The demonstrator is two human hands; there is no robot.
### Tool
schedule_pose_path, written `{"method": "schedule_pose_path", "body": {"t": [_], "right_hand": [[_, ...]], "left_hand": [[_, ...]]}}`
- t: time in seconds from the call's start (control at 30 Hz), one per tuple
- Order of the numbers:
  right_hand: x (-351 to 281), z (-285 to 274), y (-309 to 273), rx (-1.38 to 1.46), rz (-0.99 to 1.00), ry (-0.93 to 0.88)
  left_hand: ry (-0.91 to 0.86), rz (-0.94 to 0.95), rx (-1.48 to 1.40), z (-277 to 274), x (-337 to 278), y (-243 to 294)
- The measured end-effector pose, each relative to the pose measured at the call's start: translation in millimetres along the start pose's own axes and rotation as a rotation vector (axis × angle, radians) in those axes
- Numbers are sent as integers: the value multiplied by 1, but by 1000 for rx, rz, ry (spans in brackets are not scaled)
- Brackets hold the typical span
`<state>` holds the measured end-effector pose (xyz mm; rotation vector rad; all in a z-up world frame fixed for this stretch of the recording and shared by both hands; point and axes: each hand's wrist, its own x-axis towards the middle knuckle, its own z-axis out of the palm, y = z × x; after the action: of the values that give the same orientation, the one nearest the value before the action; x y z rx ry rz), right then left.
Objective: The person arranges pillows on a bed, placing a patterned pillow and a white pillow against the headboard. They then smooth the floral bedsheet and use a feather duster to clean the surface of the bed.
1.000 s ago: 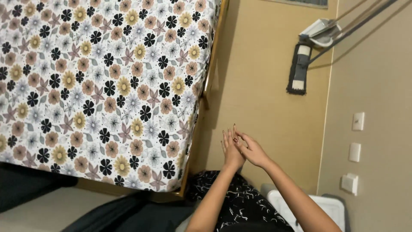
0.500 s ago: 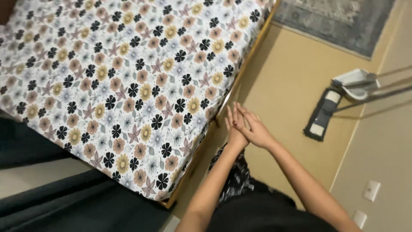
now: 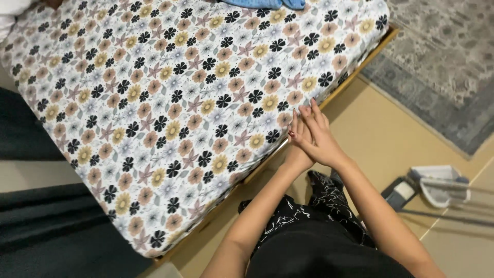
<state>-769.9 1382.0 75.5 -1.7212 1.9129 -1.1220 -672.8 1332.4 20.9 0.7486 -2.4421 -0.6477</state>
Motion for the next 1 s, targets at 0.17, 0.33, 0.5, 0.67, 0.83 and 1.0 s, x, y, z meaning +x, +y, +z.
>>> {"method": "schedule_pose_path", "body": {"t": [0.17,0.33,0.5,0.67,0.83,1.0], "right_hand": [[44,-64,60,-9,-161,-95],[68,-146,117,-23,-244,-268],[85,-207,171,47,-231,-408],[126,-251,226,71,-237,-471],[185,-284,283,41,-287,-485],[269,-321,354,-67,-404,-493]], "left_hand": [[125,-163,48,61,75,16],[211,-431,-2,117,146,56],[165,-529,6,155,189,90],[186,-585,35,191,258,106],[301,-584,63,228,335,99],[313,-658,67,268,437,83]]}}
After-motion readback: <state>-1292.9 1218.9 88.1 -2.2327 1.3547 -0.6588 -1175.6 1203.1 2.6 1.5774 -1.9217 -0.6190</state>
